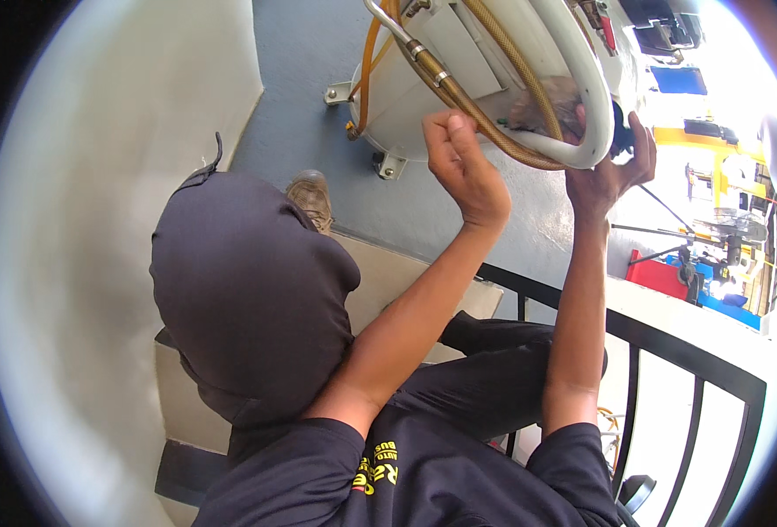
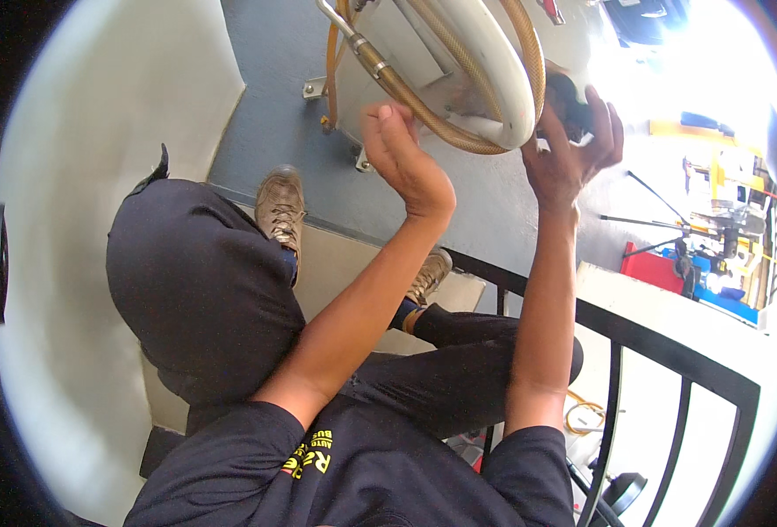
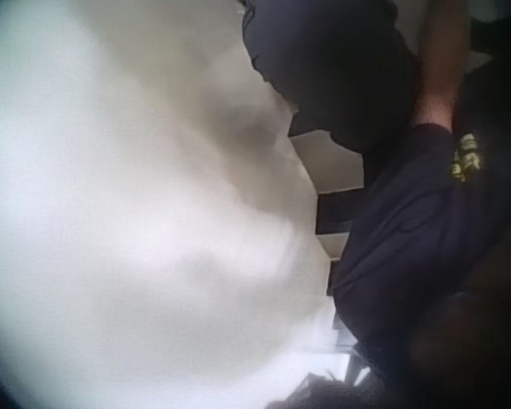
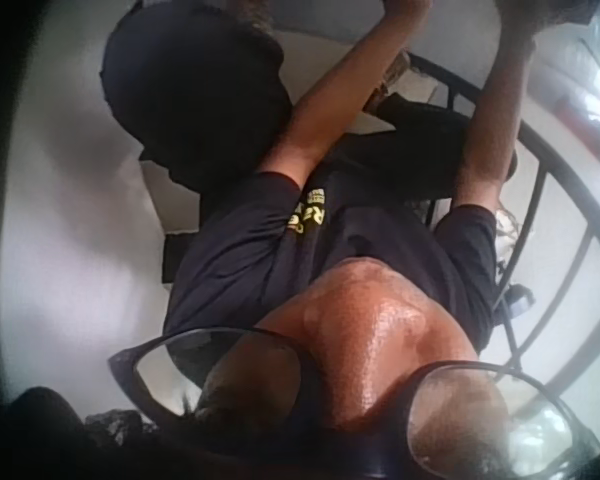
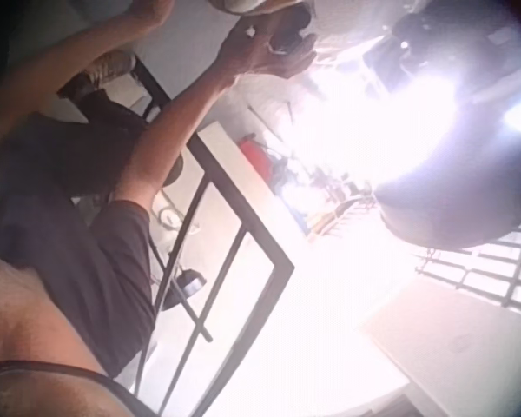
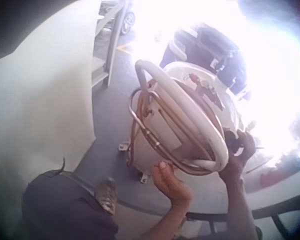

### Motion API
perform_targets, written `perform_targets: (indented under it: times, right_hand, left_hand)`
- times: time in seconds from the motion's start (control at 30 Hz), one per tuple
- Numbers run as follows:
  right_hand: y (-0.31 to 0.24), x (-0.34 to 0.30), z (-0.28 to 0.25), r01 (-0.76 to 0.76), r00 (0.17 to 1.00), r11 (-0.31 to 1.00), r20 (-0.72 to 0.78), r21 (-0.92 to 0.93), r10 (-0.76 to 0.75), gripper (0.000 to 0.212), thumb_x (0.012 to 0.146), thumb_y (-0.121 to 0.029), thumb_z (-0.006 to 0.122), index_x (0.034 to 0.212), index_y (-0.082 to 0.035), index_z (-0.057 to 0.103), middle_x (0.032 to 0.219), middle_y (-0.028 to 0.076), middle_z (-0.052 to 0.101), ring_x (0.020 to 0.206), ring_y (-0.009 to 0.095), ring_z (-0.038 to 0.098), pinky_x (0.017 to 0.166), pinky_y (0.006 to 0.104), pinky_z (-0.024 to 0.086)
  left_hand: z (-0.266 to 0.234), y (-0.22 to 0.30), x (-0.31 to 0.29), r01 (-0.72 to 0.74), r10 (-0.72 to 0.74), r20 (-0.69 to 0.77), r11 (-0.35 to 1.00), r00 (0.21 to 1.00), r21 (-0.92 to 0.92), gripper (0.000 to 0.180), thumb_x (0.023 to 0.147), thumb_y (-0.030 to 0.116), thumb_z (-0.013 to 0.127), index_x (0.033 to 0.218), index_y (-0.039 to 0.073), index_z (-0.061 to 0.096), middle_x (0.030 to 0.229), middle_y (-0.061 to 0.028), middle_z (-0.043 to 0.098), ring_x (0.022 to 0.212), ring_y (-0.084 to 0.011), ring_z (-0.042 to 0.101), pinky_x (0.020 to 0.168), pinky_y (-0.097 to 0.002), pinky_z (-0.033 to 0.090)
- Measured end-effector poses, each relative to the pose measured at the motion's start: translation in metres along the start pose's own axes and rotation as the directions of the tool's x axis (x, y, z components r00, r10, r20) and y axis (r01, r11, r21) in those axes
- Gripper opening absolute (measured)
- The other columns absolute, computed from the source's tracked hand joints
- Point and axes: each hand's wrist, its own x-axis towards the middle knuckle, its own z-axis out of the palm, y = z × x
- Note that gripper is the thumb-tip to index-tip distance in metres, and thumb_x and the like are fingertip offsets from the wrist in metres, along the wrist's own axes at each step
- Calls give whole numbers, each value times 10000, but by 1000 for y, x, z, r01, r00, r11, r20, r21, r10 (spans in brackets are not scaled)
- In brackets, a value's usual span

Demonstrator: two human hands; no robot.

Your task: The person wipes the exterior of a white cylindrical tank with a green cloth. They clean the top, sides, and bottom of the tank, as well as the attached hoses and valves, while sitting on the floor.

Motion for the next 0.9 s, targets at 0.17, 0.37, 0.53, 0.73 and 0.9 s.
perform_targets:
  times: [0.17, 0.37, 0.53, 0.73, 0.9]
  right_hand:
    - [6, 0, -7, -179, 981, 983, -89, -43, 175, 329, 981, -283, 824, 1279, -168, 748, 1479, 105, 504, 1451, 312, 375, 1188, 513, 324]
    - [38, 18, -36, -485, 861, 873, -202, -49, 467, 277, 1086, -238, 707, 1281, -42, 713, 1387, 174, 555, 1387, 364, 444, 1161, 523, 396]
    - [49, 69, -89, -655, 645, 732, -366, 187, 670, 322, 1130, -226, 636, 1319, 35, 653, 1242, 195, 633, 1194, 350, 616, 1059, 436, 510]
    - [-14, 156, -136, -443, 628, 830, -543, 339, 558, 330, 1050, -165, 636, 1228, 110, 683, 1224, 190, 643, 1079, 307, 695, 948, 362, 584]
    - [-18, 179, -157, -78, 905, 974, -425, -213, -20, 327, 1050, -140, 614, 1275, 91, 666, 1320, 197, 577, 1111, 278, 691, 915, 377, 602]
  left_hand:
    - [-5, 7, -22, -553, 448, 344, 763, 825, 335, 477, 1137, 491, 608, 1321, 72, 744, 1177, -76, 494, 1091, -213, 456, 967, -393, 408]
    - [6, 1, -51, -454, 329, 341, 790, 881, 412, 553, 1115, 467, 701, 1466, 40, 707, 1272, -105, 418, 1134, -240, 441, 997, -431, 411]
    - [11, 8, -61, -415, 255, 372, 787, 892, 456, 514, 1116, 396, 719, 1531, 94, 690, 1214, -86, 455, 1115, -247, 449, 991, -415, 419]
    - [17, 35, -63, -488, 191, 575, 764, 796, 421, 444, 1099, 256, 734, 1539, 193, 724, 1051, -94, 629, 936, -234, 581, 815, -381, 514]
    - [19, 69, -31, -505, 188, 693, 815, 696, 285, 318, 1022, 93, 705, 1318, 88, 822, 767, -97, 680, 607, -236, 629, 583, -353, 474]
